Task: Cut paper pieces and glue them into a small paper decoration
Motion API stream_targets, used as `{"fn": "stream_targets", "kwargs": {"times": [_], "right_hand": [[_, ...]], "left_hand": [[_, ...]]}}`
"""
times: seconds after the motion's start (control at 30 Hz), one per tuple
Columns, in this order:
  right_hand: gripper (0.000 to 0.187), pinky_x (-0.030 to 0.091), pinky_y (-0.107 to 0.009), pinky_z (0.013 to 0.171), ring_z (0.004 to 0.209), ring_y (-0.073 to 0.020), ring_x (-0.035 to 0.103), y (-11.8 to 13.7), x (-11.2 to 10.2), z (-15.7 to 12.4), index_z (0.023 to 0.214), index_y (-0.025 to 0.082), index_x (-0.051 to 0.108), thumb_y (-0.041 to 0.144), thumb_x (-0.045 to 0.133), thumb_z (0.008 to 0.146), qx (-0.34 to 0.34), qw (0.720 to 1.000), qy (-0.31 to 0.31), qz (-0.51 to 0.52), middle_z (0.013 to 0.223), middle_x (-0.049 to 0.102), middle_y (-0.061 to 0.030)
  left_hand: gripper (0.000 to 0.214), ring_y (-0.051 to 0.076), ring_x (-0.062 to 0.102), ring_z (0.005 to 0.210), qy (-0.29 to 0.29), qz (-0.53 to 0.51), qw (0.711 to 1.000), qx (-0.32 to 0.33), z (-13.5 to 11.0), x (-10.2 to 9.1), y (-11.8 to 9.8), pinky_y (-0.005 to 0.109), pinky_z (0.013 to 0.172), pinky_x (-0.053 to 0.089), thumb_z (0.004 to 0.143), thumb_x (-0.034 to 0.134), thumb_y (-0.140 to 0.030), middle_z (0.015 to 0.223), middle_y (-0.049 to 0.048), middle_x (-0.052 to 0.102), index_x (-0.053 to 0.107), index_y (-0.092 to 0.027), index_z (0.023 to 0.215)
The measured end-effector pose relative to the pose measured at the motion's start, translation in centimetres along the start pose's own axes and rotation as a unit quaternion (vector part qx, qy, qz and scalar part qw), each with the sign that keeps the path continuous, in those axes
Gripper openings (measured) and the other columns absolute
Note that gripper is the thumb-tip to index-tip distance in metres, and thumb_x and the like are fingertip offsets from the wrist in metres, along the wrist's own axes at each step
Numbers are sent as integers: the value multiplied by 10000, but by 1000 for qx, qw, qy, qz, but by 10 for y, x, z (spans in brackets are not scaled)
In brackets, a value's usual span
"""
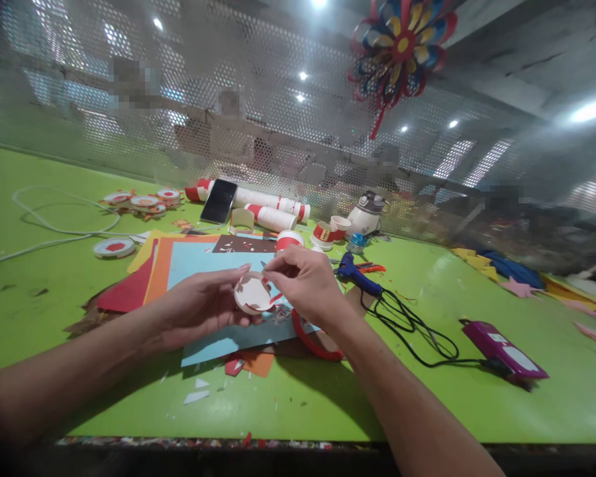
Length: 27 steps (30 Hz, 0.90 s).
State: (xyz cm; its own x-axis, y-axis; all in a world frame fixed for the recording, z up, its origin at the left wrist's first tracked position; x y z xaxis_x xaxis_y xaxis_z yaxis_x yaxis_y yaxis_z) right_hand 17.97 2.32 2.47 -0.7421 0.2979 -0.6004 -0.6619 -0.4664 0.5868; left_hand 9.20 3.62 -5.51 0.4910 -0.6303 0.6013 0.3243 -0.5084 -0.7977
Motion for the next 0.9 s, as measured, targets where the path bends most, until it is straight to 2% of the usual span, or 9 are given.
{"fn": "stream_targets", "kwargs": {"times": [0.3,0.9], "right_hand": [[64,420,-240,538,595,-111,526,8,0,-1,706,113,667,81,614,720,-26,999,1,-23,661,606,-23],[41,444,-236,545,592,-111,556,7,2,-3,721,124,670,111,631,726,-10,1000,-6,-17,675,638,-25]], "left_hand": [[261,185,629,660,4,2,1000,-5,0,0,0,279,590,497,857,434,-248,771,124,648,607,-71,939],[236,169,620,648,-1,-9,1000,-12,-1,-1,0,278,597,496,841,470,-242,790,111,653,616,-80,932]]}}
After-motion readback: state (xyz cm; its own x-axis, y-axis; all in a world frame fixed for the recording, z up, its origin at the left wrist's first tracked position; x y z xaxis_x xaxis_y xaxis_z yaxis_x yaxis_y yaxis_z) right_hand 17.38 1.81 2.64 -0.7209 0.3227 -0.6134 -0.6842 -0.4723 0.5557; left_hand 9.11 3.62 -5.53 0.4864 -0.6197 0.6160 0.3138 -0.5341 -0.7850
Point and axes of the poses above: each hand's wrist, its own z-axis towards the middle knuckle, its own x-axis out of the palm, y = z × x, the point moved 9 cm from there along z, towards the middle knuckle
